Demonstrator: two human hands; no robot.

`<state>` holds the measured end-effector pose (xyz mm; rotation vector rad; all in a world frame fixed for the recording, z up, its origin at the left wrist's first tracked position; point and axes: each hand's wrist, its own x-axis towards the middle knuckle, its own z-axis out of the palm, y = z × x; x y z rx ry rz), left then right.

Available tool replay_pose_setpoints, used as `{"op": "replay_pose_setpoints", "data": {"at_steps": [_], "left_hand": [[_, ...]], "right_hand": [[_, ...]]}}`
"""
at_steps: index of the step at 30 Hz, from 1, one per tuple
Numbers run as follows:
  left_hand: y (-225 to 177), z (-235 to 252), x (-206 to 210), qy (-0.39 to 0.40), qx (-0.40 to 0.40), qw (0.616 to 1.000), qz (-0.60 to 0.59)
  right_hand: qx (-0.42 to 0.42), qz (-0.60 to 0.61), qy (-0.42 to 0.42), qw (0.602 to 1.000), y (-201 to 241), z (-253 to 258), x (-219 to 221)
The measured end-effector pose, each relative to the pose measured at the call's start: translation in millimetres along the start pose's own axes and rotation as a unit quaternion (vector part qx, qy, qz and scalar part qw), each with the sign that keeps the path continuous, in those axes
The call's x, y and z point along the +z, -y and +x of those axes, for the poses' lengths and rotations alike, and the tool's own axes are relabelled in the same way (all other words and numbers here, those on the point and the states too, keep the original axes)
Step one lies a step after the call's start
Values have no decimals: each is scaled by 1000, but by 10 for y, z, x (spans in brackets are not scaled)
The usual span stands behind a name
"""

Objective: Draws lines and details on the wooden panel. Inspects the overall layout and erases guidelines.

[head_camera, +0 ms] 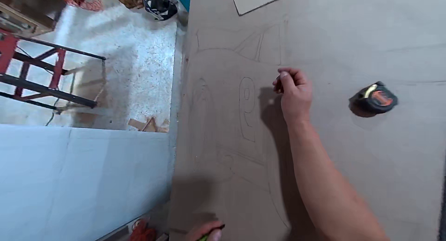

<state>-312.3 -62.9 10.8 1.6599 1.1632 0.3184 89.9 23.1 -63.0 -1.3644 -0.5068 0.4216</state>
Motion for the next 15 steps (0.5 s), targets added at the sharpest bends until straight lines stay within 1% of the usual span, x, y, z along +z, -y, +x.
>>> {"op": "replay_pose_setpoints", "data": {"at_steps": [2, 4, 8, 11, 15], "left_hand": [[15, 544, 0, 25, 70, 997, -3], [-48, 1075, 47, 37, 110, 993, -5], [-119, 2090, 197, 58, 185, 979, -64], [-236, 2519, 301, 59, 192, 978, -58], [-331, 2759, 391, 65, 204, 973, -86]], "right_hand": [[-21, -11, -26, 999, -122, 92, 92], [-30, -15, -10, 999, -146, 161, 112], [-23, -24, -31, 999, -133, 225, 98], [-18, -35, -28, 999, -149, 224, 92], [-20, -51, -23, 998, -137, 232, 112]]}}
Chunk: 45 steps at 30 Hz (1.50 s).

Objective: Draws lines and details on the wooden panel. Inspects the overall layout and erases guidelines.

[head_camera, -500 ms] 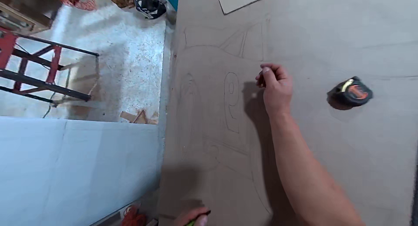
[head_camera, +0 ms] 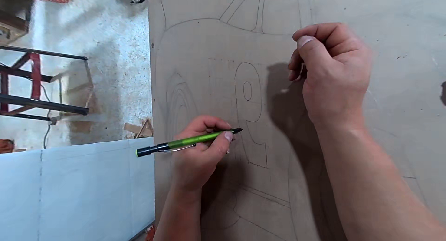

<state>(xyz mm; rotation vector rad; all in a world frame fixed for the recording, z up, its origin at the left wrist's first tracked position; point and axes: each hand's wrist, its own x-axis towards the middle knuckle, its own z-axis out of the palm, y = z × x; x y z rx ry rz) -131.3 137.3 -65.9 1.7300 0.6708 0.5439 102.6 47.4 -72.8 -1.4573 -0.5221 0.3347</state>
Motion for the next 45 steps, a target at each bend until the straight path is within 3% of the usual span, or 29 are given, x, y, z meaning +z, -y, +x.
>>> {"op": "replay_pose_setpoints", "data": {"at_steps": [14, 26, 45], "left_hand": [[66, -33, -26, 81, 83, 992, 43], [33, -47, 104, 0, 38, 996, 79], [40, -24, 39, 70, 73, 991, 84]], "right_hand": [[-26, -29, 4, 999, -30, -11, 14], [-22, -44, -1, 999, -30, -9, 17], [-26, -41, 1, 999, -25, -9, 16]]}}
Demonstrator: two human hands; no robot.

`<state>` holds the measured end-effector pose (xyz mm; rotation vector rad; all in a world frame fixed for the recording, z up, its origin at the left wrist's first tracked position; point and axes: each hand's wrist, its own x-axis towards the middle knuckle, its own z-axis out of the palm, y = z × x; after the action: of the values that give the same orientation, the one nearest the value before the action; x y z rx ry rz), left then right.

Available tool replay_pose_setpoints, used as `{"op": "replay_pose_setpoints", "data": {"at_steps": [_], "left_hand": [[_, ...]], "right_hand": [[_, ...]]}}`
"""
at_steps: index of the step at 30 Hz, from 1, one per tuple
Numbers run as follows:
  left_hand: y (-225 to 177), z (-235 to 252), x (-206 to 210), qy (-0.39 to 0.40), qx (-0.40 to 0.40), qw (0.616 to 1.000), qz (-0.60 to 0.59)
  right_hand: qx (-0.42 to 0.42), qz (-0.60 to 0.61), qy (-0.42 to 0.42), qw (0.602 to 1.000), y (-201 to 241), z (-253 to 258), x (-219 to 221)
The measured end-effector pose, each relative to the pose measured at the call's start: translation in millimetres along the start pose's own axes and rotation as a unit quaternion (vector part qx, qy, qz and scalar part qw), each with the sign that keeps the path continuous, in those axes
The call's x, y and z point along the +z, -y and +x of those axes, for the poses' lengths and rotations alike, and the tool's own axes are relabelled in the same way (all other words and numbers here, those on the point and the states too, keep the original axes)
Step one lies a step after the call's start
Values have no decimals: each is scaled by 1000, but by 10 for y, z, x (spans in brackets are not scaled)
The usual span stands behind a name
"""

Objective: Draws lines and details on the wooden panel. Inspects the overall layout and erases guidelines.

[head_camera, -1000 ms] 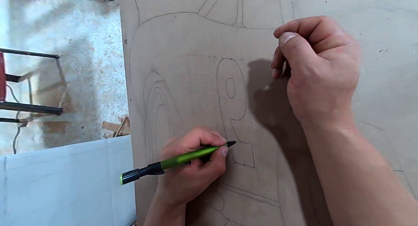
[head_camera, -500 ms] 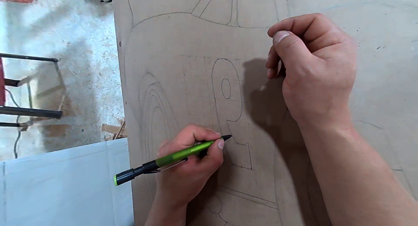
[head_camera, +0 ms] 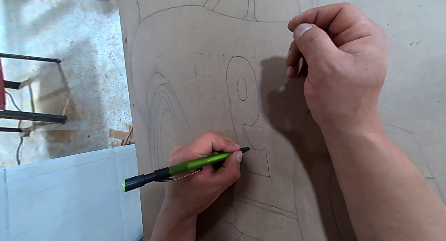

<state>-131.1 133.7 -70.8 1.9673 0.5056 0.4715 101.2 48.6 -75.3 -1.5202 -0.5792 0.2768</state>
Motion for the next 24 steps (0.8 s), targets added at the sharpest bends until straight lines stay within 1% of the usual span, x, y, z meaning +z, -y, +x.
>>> {"op": "replay_pose_setpoints", "data": {"at_steps": [4, 6, 10, 12, 16, 18, 22, 24], "left_hand": [[-26, -8, 41, -40, -21, 999, -2], [-27, -13, 43, -48, -27, 998, -1], [-8, 2, 1, -14, -8, 1000, -6], [-10, 8, 3, -14, -6, 1000, -4], [-38, 4, 68, -66, -38, 997, 5], [-51, 13, 85, -80, -44, 996, 6], [-32, 22, 46, -44, -33, 998, -4], [-36, 30, 54, -47, -35, 998, -5]], "right_hand": [[-1, 2, 3, 1000, -4, 4, -1], [-2, 0, 4, 1000, -6, 4, -2], [-1, -1, 3, 1000, -5, 2, 0], [-2, -3, 3, 1000, -8, 2, 1], [-3, 3, 2, 1000, -13, 4, -1], [-4, 9, 3, 1000, -15, 4, -2], [0, 8, 0, 1000, -5, 7, -1], [1, 8, -1, 1000, 0, 9, -6]]}}
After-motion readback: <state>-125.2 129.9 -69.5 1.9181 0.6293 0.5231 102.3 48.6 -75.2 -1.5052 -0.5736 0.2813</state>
